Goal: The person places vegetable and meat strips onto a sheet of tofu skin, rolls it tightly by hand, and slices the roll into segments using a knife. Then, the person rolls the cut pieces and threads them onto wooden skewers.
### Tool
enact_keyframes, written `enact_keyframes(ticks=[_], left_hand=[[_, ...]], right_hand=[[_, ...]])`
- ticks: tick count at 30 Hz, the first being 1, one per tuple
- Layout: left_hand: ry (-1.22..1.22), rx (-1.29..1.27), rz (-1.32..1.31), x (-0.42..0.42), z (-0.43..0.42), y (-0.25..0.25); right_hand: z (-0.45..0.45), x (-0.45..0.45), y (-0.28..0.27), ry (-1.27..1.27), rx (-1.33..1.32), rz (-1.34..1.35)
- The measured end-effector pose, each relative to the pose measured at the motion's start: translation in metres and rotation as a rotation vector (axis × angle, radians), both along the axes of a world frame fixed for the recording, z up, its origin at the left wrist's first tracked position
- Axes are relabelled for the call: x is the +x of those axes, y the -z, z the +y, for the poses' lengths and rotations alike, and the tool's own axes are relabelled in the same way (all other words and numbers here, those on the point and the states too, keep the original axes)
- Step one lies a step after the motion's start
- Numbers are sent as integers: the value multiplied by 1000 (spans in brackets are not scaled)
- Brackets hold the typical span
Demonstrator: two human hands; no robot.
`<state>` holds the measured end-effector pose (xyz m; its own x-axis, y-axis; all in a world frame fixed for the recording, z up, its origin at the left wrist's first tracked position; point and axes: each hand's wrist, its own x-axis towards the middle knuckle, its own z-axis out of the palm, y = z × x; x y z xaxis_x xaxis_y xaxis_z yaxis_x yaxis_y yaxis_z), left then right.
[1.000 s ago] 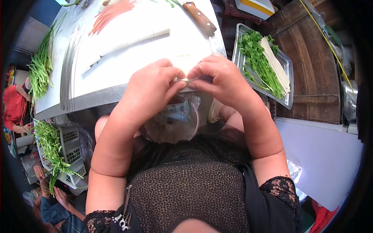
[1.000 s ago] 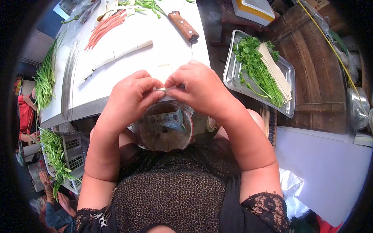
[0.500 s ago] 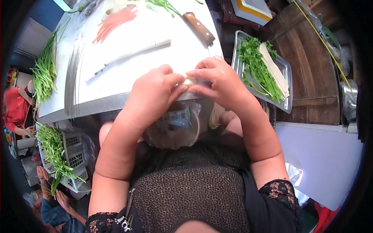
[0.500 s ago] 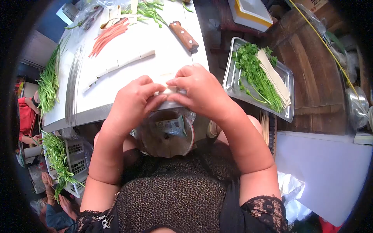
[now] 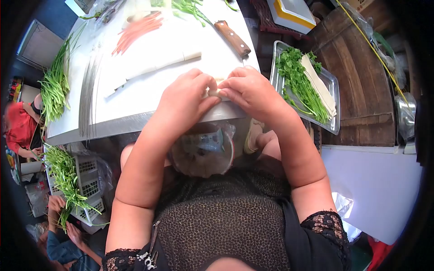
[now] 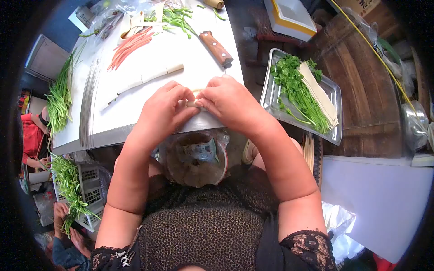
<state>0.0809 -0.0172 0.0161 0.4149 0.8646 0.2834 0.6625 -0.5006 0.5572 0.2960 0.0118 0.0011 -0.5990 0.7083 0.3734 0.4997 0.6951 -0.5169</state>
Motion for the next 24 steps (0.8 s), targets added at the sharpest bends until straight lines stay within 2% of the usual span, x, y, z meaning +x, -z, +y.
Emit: enact_keyframes(ticks=[2,4,5,7,17,19,22,24], left_hand=[[-24,5,23,1,3,3],[-50,52,63,1,5,5],[-50,56,62,2,5,4],[-47,51,67,3,5,3],[73,-21,98,-1,-6,-2],[5,-26,-45,1,-6,-6],[39,-27,-121,0,-1,-2],[38,43,-59,4,1,2]], right_hand=[[-1,0,-5,14,-22,-10],[-6,0,-13,144,-280,223],[-1,0,-9,143,-276,223],[8,1,3,-24,-5,121],[-7,2,-4,-45,-141,78],[-3,2,-3,-30,-122,104],[0,-2,-4,32,-153,115],[0,-2,-5,40,-164,102]])
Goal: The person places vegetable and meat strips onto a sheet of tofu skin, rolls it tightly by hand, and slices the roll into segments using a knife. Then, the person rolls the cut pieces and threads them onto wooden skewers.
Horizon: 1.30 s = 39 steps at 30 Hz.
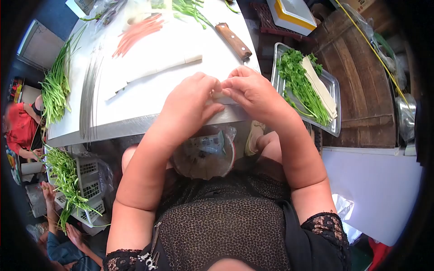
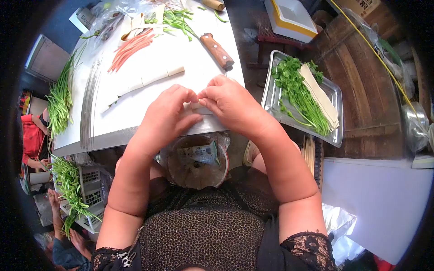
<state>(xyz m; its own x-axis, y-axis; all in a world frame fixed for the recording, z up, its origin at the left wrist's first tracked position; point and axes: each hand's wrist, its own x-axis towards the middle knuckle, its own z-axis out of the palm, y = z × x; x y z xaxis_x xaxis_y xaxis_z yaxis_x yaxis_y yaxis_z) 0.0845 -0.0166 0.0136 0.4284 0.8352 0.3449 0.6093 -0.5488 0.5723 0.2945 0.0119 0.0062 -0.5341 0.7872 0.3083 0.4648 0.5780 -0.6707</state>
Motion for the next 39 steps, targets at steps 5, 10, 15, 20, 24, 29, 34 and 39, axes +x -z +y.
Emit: enact_keyframes(ticks=[5,10,15,20,24,29,34,39], left_hand=[[-89,39,95,2,4,8],[-122,60,105,2,12,11],[-172,34,22,4,18,11],[-176,24,83,4,28,12],[-184,61,87,0,36,15],[-184,12,-48,-10,25,8],[-259,-21,-155,-28,10,4],[-126,299,-97,-19,-17,-19]], right_hand=[[-3,0,-5,167,-220,169],[14,-3,3,31,132,31],[20,-7,4,92,63,17],[25,-12,5,102,356,82],[29,-15,9,78,390,-69],[43,-27,19,204,537,-212],[32,-28,20,260,508,-176],[-16,-21,-9,27,-237,462]])
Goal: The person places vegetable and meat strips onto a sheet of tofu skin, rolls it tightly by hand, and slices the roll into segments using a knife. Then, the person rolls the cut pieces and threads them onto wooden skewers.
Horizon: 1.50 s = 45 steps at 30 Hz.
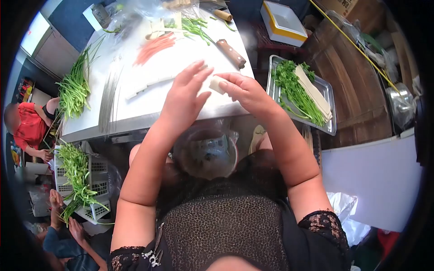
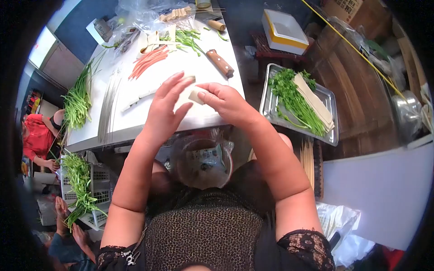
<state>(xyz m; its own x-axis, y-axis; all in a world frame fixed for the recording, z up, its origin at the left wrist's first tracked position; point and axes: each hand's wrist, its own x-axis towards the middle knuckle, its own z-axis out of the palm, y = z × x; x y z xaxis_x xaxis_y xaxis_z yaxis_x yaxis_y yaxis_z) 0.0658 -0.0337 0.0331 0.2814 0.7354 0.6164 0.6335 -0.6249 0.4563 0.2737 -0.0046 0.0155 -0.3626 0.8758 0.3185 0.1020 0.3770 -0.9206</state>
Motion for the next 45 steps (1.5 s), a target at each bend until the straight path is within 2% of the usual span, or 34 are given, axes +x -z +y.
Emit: enact_keyframes(ticks=[2,3,8,11,13,14,15,16,17,18,19,20,21,23,26,27,30,32,34,36,39,45], left_hand=[[123,165,223,7,-13,-11],[174,186,213,11,-19,-15],[396,214,270,31,-65,-12],[399,219,313,34,-79,3],[289,228,305,30,-81,7],[228,220,302,23,-77,8],[162,193,281,16,-70,7],[88,169,260,8,-63,5],[55,185,269,-1,-50,7],[13,206,274,-8,-38,11],[-35,100,242,-12,-32,14],[-47,110,235,-15,-23,18],[-48,28,223,-20,-14,25],[-39,-85,216,-26,-2,41],[-41,-72,216,-22,0,51],[-66,-172,144,-18,-6,49],[-66,-106,136,-22,-3,59],[-58,-199,38,-20,-7,58],[-29,-242,-59,-19,-9,58],[-34,-171,-24,-20,-4,62],[-42,-91,21,-19,-1,63],[-59,-109,11,-15,-2,61]], right_hand=[[-22,10,-14,-185,-450,52],[-35,8,-14,-162,-485,157],[-84,31,7,-153,-692,204],[-116,56,11,-136,-681,150],[-140,84,20,193,-533,358],[-148,112,38,354,-234,365],[-151,142,61,683,-67,162],[-154,175,89,901,-171,97],[-162,211,131,989,-128,14],[-178,250,186,1017,-184,-251],[-198,274,197,927,-462,-653],[-218,289,232,1032,-437,-717],[-228,302,249,1069,-576,-827],[-250,299,254,1135,-583,-964],[-262,315,290,1052,-565,-1090],[-264,316,294,1079,-522,-1104],[-266,323,308,1087,-516,-1125],[-264,326,300,1021,-563,-1235],[-263,322,281,976,-565,-1173],[-259,321,278,981,-542,-1192],[-258,318,260,978,-653,-1275],[-290,295,220,954,-511,-1269]])
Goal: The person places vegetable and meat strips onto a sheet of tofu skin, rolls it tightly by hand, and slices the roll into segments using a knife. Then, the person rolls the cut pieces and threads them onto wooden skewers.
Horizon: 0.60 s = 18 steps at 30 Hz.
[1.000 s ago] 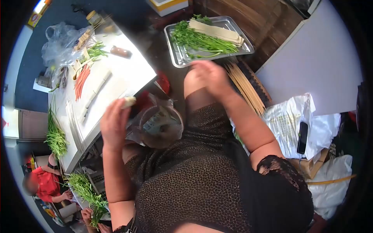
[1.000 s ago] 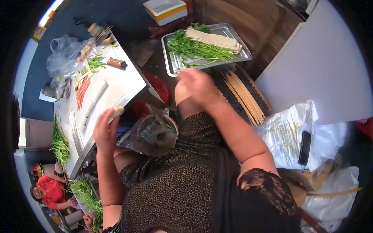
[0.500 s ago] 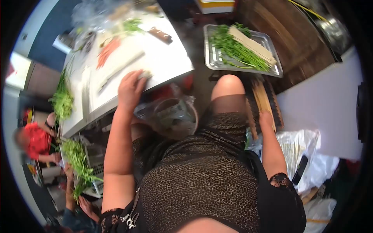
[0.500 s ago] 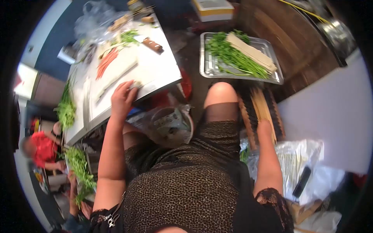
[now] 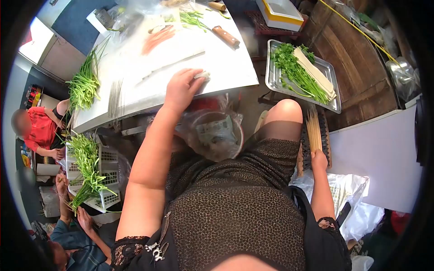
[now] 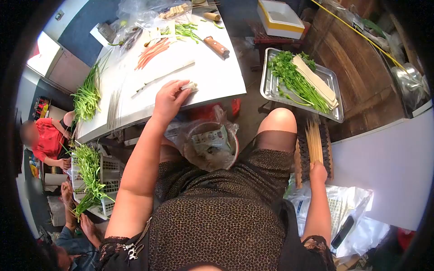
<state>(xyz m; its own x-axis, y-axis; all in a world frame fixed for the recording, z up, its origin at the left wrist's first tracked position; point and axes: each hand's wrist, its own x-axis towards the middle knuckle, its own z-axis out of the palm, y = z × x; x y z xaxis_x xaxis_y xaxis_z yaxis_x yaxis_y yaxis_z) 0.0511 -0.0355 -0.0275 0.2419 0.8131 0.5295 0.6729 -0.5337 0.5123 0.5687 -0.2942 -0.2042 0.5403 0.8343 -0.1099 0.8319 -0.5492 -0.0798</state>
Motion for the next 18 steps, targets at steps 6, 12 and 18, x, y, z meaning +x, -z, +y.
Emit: enact_keyframes(ticks=[6,12,18], left_hand=[[22,37,-55,-1,4,6],[12,12,-99,1,6,9],[-44,-78,-129,2,5,1]], right_hand=[[5,-64,-115,-115,402,275],[71,-211,-195,-565,507,929],[131,-278,-167,-669,525,1020]])
